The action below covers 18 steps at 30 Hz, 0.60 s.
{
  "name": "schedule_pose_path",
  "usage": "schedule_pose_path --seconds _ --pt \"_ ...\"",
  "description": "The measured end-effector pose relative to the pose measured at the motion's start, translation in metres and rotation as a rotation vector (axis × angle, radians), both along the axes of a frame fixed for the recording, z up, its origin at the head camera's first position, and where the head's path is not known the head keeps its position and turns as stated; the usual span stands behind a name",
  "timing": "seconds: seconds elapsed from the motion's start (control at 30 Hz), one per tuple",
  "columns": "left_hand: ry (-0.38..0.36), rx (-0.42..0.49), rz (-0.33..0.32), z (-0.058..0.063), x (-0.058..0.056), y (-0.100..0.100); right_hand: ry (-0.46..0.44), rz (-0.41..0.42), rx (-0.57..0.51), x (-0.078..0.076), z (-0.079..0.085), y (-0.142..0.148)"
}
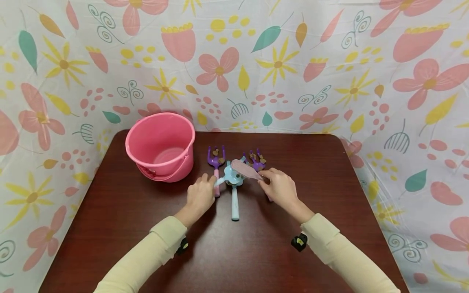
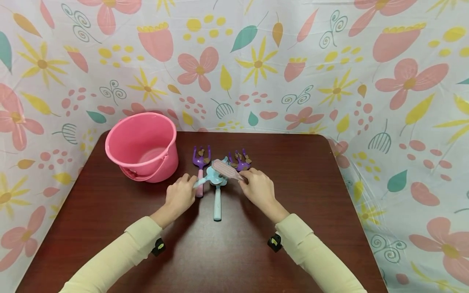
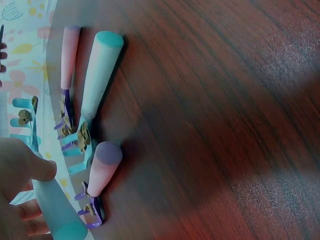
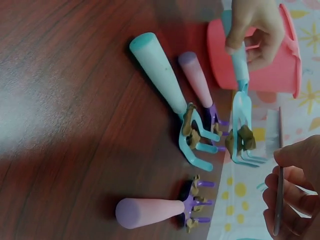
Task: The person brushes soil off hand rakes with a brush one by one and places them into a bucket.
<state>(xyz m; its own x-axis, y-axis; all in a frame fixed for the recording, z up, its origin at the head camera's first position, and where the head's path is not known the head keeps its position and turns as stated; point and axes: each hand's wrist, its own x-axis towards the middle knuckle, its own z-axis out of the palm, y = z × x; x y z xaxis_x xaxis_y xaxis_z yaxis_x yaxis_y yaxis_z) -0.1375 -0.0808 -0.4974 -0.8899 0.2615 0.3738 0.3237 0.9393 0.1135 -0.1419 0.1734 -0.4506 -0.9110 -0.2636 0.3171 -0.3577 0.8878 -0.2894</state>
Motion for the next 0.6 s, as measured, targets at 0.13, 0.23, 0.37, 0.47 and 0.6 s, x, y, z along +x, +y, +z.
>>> schedule_pose_path --seconds 0.13,0.23,0.37,0.47,0.6 --pt "0.010 -0.001 -0.005 0.001 0.002 0.003 -0.021 -0.017 -0.001 -0.002 -0.003 -0.003" --pt "0.008 0.000 -0.006 0.002 0.002 0.004 -0.035 -0.020 -0.001 -0.002 -0.005 -0.002" --pt "-0.021 -0.010 0.011 0.002 0.001 0.002 -0.052 -0.026 0.005 0.001 -0.008 0.002" --pt "-0.040 -0.006 0.024 0.002 0.000 0.001 -0.067 -0.034 0.004 0.003 -0.010 0.006" --pt "-0.034 0.011 0.023 0.001 -0.001 0.000 -0.073 -0.044 -0.003 0.005 -0.013 0.011"
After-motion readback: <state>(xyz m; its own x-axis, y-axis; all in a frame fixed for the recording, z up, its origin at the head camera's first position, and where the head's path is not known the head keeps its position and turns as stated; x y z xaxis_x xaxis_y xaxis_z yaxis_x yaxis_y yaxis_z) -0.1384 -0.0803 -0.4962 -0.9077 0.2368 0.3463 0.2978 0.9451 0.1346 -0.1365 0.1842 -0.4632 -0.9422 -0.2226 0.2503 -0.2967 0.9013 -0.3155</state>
